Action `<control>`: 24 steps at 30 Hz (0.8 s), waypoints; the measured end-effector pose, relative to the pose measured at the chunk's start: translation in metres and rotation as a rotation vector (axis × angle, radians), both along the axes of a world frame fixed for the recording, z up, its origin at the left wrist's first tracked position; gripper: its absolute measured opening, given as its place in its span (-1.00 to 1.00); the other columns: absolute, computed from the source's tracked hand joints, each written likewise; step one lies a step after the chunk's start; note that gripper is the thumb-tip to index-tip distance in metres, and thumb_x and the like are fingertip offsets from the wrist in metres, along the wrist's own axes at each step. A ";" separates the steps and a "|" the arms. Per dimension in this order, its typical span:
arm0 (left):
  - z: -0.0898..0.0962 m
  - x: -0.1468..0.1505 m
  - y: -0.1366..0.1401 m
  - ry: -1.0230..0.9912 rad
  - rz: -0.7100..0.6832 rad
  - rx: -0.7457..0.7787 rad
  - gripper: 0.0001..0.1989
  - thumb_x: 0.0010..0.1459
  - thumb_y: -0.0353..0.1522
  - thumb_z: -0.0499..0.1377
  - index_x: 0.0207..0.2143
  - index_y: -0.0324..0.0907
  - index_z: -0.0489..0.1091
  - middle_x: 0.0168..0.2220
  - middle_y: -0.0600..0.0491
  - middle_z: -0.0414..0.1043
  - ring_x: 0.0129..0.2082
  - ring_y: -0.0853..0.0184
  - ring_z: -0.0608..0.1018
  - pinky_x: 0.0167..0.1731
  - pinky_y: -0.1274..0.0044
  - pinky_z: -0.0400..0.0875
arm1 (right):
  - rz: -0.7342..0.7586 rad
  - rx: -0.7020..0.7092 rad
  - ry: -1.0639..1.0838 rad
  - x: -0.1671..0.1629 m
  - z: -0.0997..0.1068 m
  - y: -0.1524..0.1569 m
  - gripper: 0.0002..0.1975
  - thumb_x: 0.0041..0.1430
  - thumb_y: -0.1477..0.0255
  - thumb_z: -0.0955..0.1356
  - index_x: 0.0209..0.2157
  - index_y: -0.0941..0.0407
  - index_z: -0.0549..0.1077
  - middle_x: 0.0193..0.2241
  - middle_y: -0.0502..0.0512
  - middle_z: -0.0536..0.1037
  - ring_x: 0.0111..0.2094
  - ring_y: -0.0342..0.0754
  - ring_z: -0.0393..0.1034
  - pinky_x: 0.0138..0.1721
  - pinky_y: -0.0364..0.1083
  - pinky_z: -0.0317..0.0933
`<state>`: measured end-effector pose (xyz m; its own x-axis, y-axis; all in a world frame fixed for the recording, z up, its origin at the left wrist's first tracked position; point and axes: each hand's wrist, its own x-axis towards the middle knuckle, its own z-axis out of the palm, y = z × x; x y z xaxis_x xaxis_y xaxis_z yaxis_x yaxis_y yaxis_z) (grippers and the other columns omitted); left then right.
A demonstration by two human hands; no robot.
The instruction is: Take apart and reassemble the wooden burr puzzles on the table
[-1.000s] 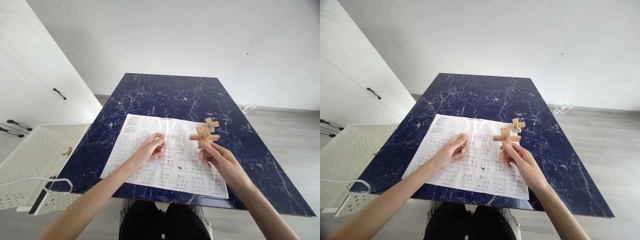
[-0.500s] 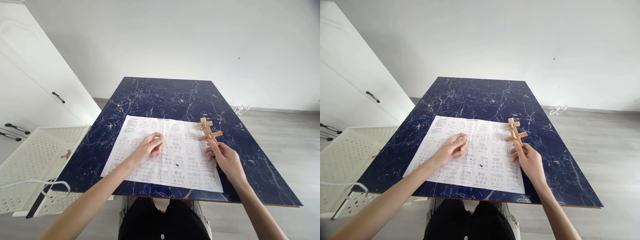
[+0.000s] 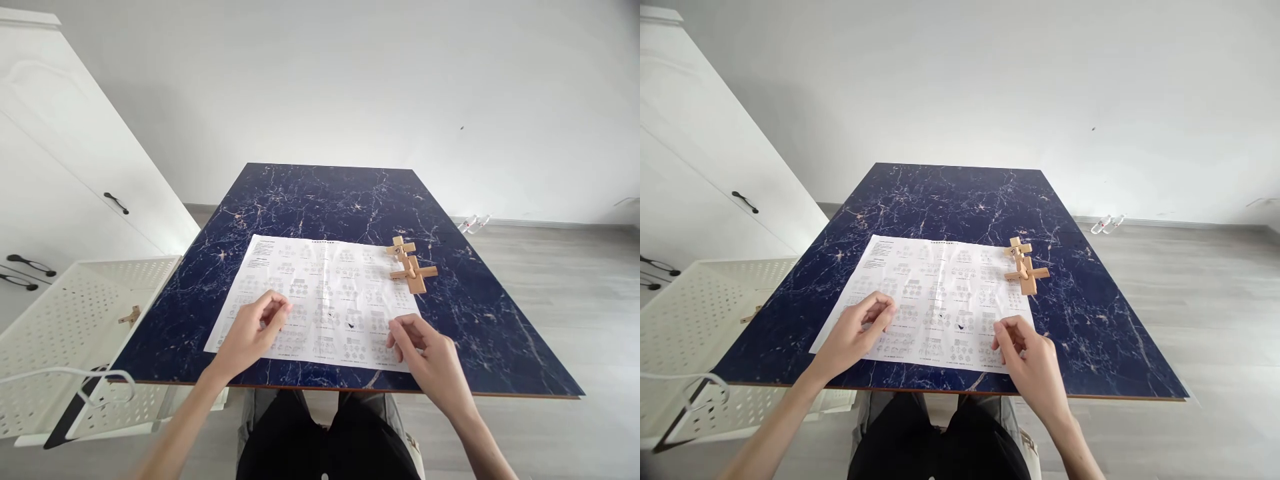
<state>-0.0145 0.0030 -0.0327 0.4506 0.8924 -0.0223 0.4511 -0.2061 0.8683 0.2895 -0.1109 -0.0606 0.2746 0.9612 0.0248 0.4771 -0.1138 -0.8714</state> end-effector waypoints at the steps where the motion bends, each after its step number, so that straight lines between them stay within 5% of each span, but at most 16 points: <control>1: -0.002 -0.004 -0.004 0.023 0.015 0.024 -0.74 0.44 -0.15 0.12 -0.26 -0.11 0.37 -0.53 0.19 0.21 -0.54 0.39 0.28 -0.50 0.54 0.14 | 0.024 0.005 0.016 -0.003 -0.001 0.001 -0.58 0.46 0.02 0.29 -0.33 0.04 0.45 -0.48 0.04 0.58 -0.55 -0.08 0.36 -0.52 -0.14 0.21; 6: -0.011 -0.016 -0.019 0.047 0.086 0.066 -0.71 0.43 -0.11 0.12 -0.27 -0.11 0.38 -0.54 0.19 0.19 -0.56 0.38 0.24 -0.54 0.54 0.10 | 0.104 0.007 0.031 -0.010 -0.014 0.005 -0.58 0.48 0.03 0.28 -0.30 0.06 0.47 -0.47 0.04 0.59 -0.53 -0.08 0.36 -0.44 -0.13 0.27; 15: -0.016 -0.023 -0.022 0.017 0.221 0.062 -0.71 0.36 -0.09 0.17 -0.26 -0.11 0.41 -0.51 0.16 0.24 -0.53 0.36 0.31 -0.54 0.56 0.17 | 0.020 0.088 -0.066 -0.013 -0.023 0.001 -0.62 0.50 0.10 0.27 -0.33 0.04 0.45 -0.50 0.01 0.55 -0.56 -0.09 0.32 -0.45 -0.14 0.25; 24: -0.022 -0.025 -0.021 0.056 0.188 0.059 -0.75 0.34 -0.11 0.19 -0.25 -0.09 0.42 -0.51 0.15 0.27 -0.53 0.34 0.33 -0.54 0.56 0.20 | 0.022 0.086 -0.089 -0.014 -0.025 -0.001 -0.65 0.50 0.11 0.27 -0.30 0.02 0.46 -0.48 0.00 0.57 -0.56 -0.10 0.35 -0.46 -0.16 0.25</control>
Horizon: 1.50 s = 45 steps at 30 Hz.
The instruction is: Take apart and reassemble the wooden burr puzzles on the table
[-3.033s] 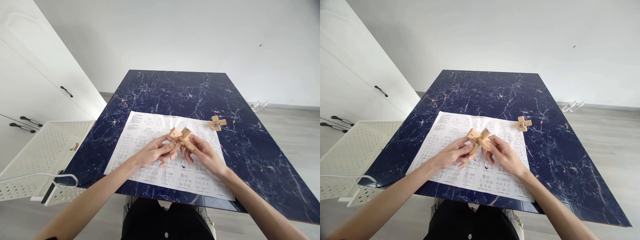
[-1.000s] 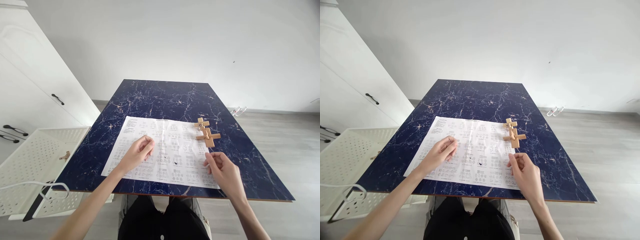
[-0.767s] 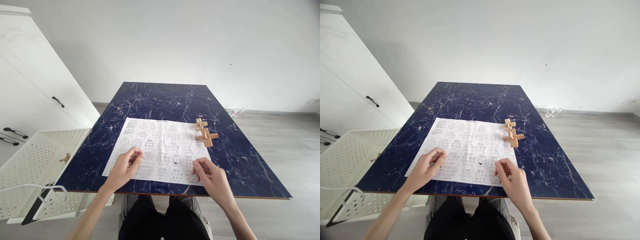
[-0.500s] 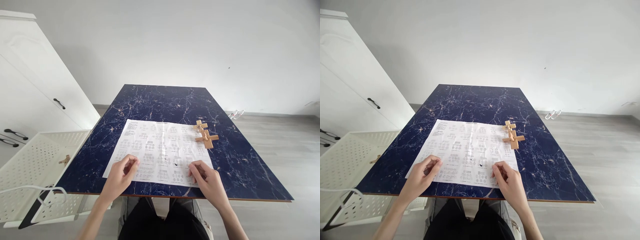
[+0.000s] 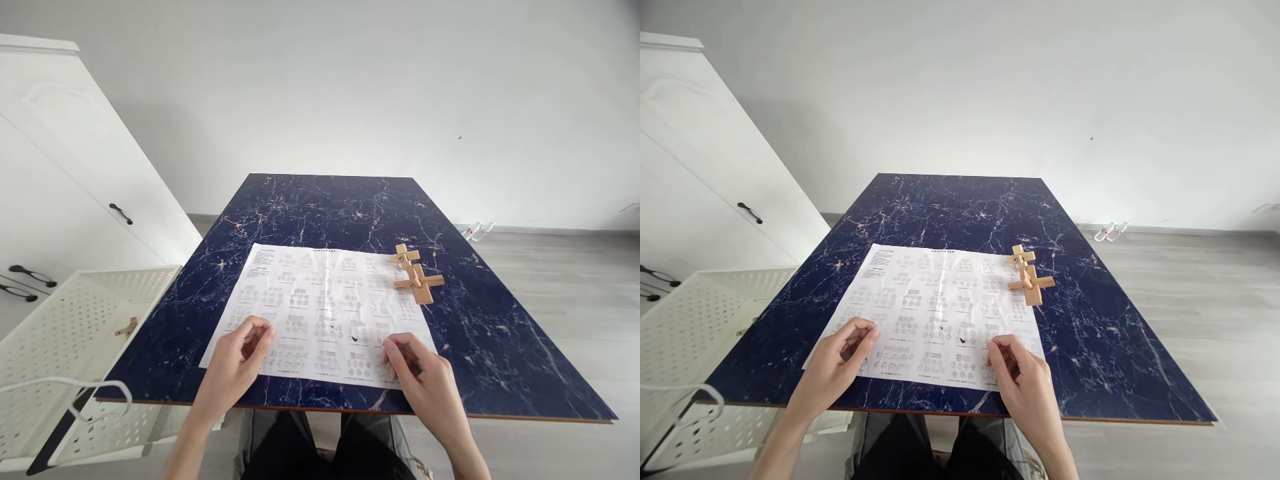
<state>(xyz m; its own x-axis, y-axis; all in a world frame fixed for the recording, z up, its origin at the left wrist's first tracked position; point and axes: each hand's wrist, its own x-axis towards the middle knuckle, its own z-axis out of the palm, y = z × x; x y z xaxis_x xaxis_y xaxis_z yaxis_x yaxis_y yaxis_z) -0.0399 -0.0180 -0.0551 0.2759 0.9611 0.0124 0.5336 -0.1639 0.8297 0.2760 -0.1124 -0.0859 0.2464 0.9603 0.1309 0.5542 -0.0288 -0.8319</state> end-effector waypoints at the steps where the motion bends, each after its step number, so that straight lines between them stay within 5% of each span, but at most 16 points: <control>1: 0.000 0.000 0.000 0.003 0.000 0.001 -0.75 0.34 -0.11 0.19 -0.25 -0.09 0.42 -0.51 0.15 0.26 -0.53 0.34 0.33 -0.54 0.56 0.21 | -0.001 -0.005 0.002 0.000 0.000 0.000 -0.65 0.50 0.11 0.27 -0.30 0.02 0.46 -0.48 -0.01 0.57 -0.56 -0.10 0.34 -0.47 -0.16 0.24; 45: -0.001 -0.001 0.001 0.051 -0.001 0.019 -0.70 0.37 -0.06 0.16 -0.26 -0.08 0.42 -0.52 0.13 0.24 -0.54 0.33 0.32 -0.56 0.57 0.22 | -0.004 0.038 0.015 -0.002 -0.001 0.002 -0.61 0.50 0.07 0.27 -0.29 0.02 0.51 -0.49 0.04 0.60 -0.57 -0.06 0.39 -0.52 -0.14 0.25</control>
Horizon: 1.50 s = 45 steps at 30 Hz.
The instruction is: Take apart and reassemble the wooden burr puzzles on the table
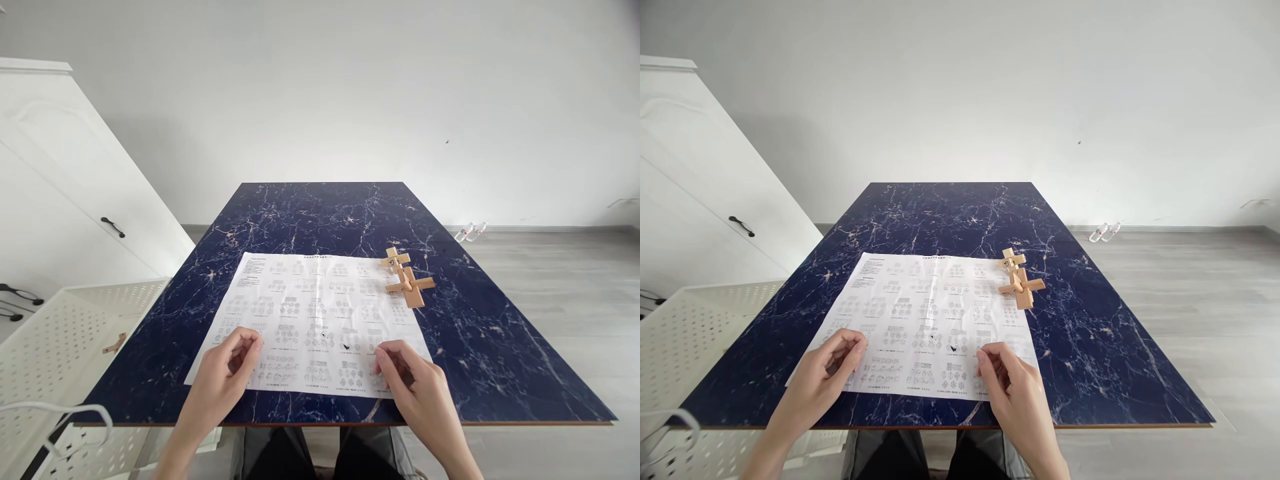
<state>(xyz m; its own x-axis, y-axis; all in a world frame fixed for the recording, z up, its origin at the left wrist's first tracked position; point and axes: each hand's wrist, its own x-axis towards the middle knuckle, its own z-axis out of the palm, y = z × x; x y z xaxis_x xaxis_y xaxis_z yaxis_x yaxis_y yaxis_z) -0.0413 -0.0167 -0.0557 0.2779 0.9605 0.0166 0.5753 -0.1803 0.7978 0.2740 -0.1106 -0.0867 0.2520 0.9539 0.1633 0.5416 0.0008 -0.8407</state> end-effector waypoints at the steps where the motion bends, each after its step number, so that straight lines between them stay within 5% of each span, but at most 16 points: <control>1: 0.000 0.000 0.000 -0.004 -0.003 -0.004 -0.70 0.37 -0.06 0.17 -0.26 -0.08 0.42 -0.52 0.14 0.24 -0.54 0.34 0.32 -0.56 0.57 0.22 | -0.003 -0.001 0.000 0.000 0.000 0.000 -0.62 0.49 0.07 0.27 -0.29 0.02 0.51 -0.49 0.04 0.60 -0.56 -0.06 0.39 -0.51 -0.14 0.26; 11: 0.002 0.002 0.002 -0.021 -0.028 -0.007 -0.68 0.37 -0.04 0.16 -0.28 -0.08 0.41 -0.52 0.13 0.21 -0.56 0.35 0.28 -0.59 0.58 0.20 | -0.042 0.009 0.040 0.004 0.000 0.004 -0.61 0.47 0.05 0.29 -0.28 0.04 0.51 -0.49 0.07 0.58 -0.57 -0.07 0.39 -0.52 -0.13 0.29; 17: 0.001 0.002 0.003 -0.003 -0.023 0.008 -0.67 0.37 -0.04 0.15 -0.28 -0.08 0.42 -0.52 0.12 0.25 -0.55 0.34 0.32 -0.58 0.58 0.24 | -0.193 0.031 0.363 0.012 0.003 0.003 -0.62 0.41 0.03 0.35 -0.07 0.06 0.51 -0.54 -0.01 0.44 -0.59 -0.08 0.29 -0.59 -0.13 0.19; 22: 0.003 0.002 0.001 -0.008 -0.037 0.008 -0.68 0.37 -0.04 0.15 -0.28 -0.08 0.42 -0.52 0.13 0.25 -0.56 0.35 0.30 -0.59 0.58 0.20 | -0.235 -0.022 0.452 0.038 0.000 0.015 -0.54 0.33 0.05 0.44 0.10 0.04 0.45 -0.23 0.12 0.59 -0.58 -0.14 0.34 -0.57 -0.13 0.28; 25: 0.004 0.003 0.001 -0.014 -0.036 -0.008 -0.69 0.37 -0.05 0.15 -0.27 -0.08 0.42 -0.52 0.14 0.24 -0.55 0.35 0.29 -0.59 0.58 0.19 | -0.215 -0.026 0.419 0.051 -0.004 0.027 -0.49 0.26 0.05 0.47 0.10 0.03 0.43 0.14 0.30 0.50 -0.37 -0.01 0.56 -0.62 -0.14 0.28; 27: 0.004 0.004 0.000 -0.018 -0.031 -0.017 -0.69 0.37 -0.05 0.16 -0.27 -0.08 0.42 -0.52 0.14 0.24 -0.55 0.35 0.29 -0.58 0.57 0.19 | -0.198 -0.043 0.390 0.056 -0.004 0.035 -0.46 0.23 0.03 0.47 0.11 0.04 0.44 0.20 0.32 0.45 -0.35 0.01 0.59 -0.64 -0.15 0.27; 34: 0.004 0.003 -0.001 -0.021 -0.033 -0.031 -0.69 0.39 -0.06 0.14 -0.26 -0.08 0.42 -0.50 0.14 0.24 -0.54 0.35 0.29 -0.56 0.56 0.18 | -0.179 -0.114 0.087 0.059 0.010 0.050 -0.47 0.25 0.01 0.40 0.05 0.12 0.52 -0.24 0.22 0.66 -0.58 -0.07 0.44 -0.56 -0.09 0.32; 40: 0.004 0.004 -0.002 0.012 -0.079 -0.039 -0.72 0.41 -0.09 0.13 -0.25 -0.07 0.41 -0.51 0.16 0.23 -0.56 0.36 0.29 -0.57 0.55 0.17 | -0.167 -0.134 -0.028 0.044 0.017 0.043 -0.52 0.35 0.01 0.33 0.06 0.08 0.52 -0.29 0.20 0.68 -0.47 0.04 0.55 -0.56 -0.09 0.28; 45: 0.017 0.013 0.003 0.102 -0.170 0.026 -0.70 0.48 -0.09 0.05 -0.21 -0.07 0.39 -0.46 0.14 0.36 -0.52 0.33 0.39 -0.49 0.51 0.31 | -0.017 -0.145 0.025 0.025 0.031 0.034 -0.56 0.42 0.00 0.31 0.03 0.05 0.52 -0.39 0.13 0.63 -0.44 0.04 0.53 -0.47 -0.06 0.31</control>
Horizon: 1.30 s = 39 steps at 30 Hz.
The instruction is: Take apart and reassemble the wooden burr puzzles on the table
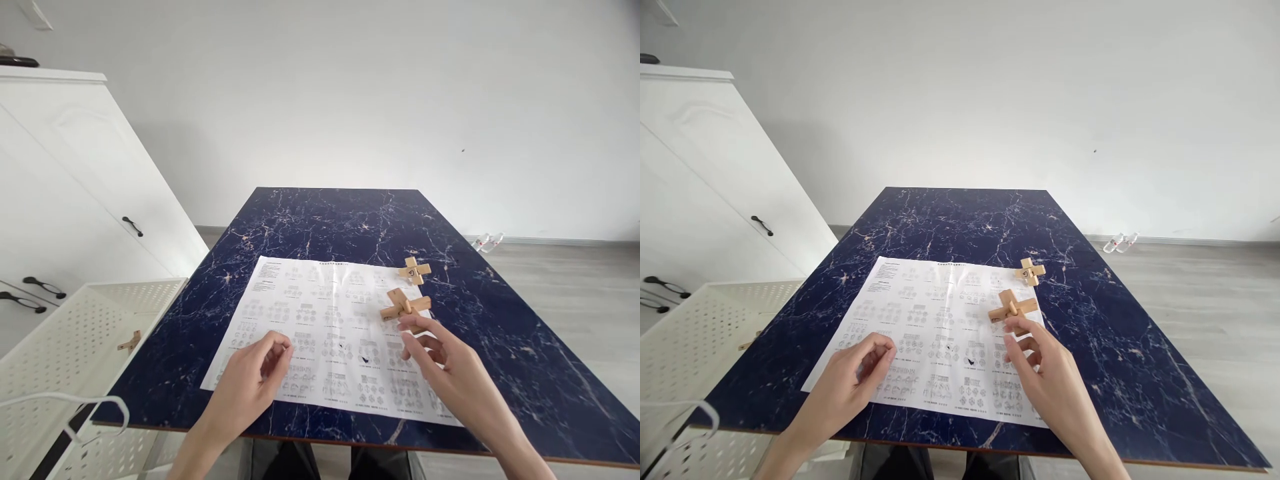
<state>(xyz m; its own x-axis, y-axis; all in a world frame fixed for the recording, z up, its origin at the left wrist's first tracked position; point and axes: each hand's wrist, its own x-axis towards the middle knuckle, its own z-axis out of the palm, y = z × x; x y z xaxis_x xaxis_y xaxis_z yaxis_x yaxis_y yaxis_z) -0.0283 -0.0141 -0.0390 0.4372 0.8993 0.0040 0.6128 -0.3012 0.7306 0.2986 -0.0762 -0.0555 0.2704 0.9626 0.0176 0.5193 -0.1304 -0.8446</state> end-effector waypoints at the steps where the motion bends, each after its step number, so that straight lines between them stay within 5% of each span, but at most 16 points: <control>1: 0.004 0.003 0.003 0.012 -0.013 0.031 -0.70 0.48 -0.08 0.05 -0.18 -0.06 0.39 -0.39 0.10 0.42 -0.45 0.30 0.45 -0.42 0.49 0.38 | 0.045 -0.009 0.020 -0.004 0.004 0.001 -0.56 0.43 0.00 0.30 0.03 0.05 0.52 -0.40 0.11 0.61 -0.46 0.02 0.50 -0.47 -0.07 0.29; 5: 0.023 0.020 0.031 -0.012 -0.069 0.138 -0.63 0.38 -0.03 0.21 0.07 -0.03 0.36 0.06 -0.06 0.50 0.01 0.10 0.57 -0.01 0.27 0.54 | 0.225 -0.032 0.138 -0.017 0.020 0.015 -0.57 0.46 0.00 0.28 0.00 0.03 0.52 -0.43 0.06 0.57 -0.46 -0.02 0.43 -0.47 -0.07 0.23; 9: 0.029 0.039 0.073 -0.066 -0.293 0.032 0.05 0.00 0.02 0.51 0.42 0.07 0.07 0.44 -0.20 0.16 0.31 -0.13 0.43 0.17 0.07 0.47 | 0.448 0.011 0.331 -0.029 0.028 0.044 -0.57 0.51 0.03 0.25 -0.10 0.06 0.55 -0.21 0.15 0.62 -0.43 -0.07 0.45 -0.47 -0.08 0.23; 12: 0.024 0.048 0.100 -0.125 -0.478 -0.056 0.23 -0.15 -0.03 0.60 0.46 0.12 0.02 0.46 -0.19 0.17 0.41 -0.19 0.33 0.27 -0.01 0.36 | 0.580 0.040 0.407 -0.034 0.027 0.066 -0.61 0.53 0.08 0.25 -0.07 0.07 0.55 -0.23 0.11 0.59 -0.47 -0.13 0.41 -0.45 -0.09 0.25; 17: 0.006 0.048 0.117 -0.242 -0.473 -0.102 0.01 -0.11 -0.10 0.60 0.36 0.12 0.27 0.35 -0.10 0.36 0.34 -0.12 0.43 0.31 0.01 0.33 | 0.684 0.023 0.545 -0.039 0.015 0.085 -0.66 0.53 0.10 0.27 0.02 0.06 0.46 -0.27 0.03 0.51 -0.53 -0.20 0.30 -0.49 -0.11 0.18; 24: -0.004 0.055 0.111 -0.283 -0.445 -0.008 0.01 -0.13 -0.06 0.60 0.35 0.09 0.30 0.27 -0.09 0.42 0.24 -0.07 0.52 0.23 0.07 0.44 | 0.575 0.002 0.622 -0.044 -0.002 0.088 -0.68 0.49 0.08 0.33 0.00 0.02 0.27 -0.46 -0.13 0.44 -0.56 -0.19 0.20 -0.51 -0.13 0.09; 32: -0.010 0.061 0.107 -0.232 -0.431 0.149 -0.02 -0.13 -0.03 0.59 0.29 0.05 0.28 0.16 -0.07 0.44 0.11 -0.01 0.56 0.12 0.11 0.49 | 0.400 0.003 0.683 -0.044 -0.008 0.088 -0.60 0.38 0.02 0.41 -0.04 0.05 0.38 -0.45 -0.05 0.54 -0.52 -0.13 0.33 -0.40 -0.06 0.24; 39: -0.010 0.059 0.107 -0.315 -0.425 0.218 -0.04 -0.14 -0.01 0.58 0.26 0.03 0.28 0.13 -0.07 0.45 0.07 0.01 0.57 0.09 0.12 0.50 | 0.492 0.036 0.748 -0.039 -0.003 0.090 -0.64 0.40 0.06 0.41 -0.07 0.07 0.45 -0.43 -0.01 0.56 -0.52 -0.13 0.35 -0.39 -0.05 0.26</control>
<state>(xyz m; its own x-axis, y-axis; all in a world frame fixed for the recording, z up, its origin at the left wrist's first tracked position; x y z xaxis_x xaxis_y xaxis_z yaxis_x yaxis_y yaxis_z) 0.0305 0.0926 -0.0487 0.7080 0.6084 0.3585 0.1679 -0.6382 0.7514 0.2600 0.0141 -0.0584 -0.2197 0.9750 0.0345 -0.1780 -0.0053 -0.9840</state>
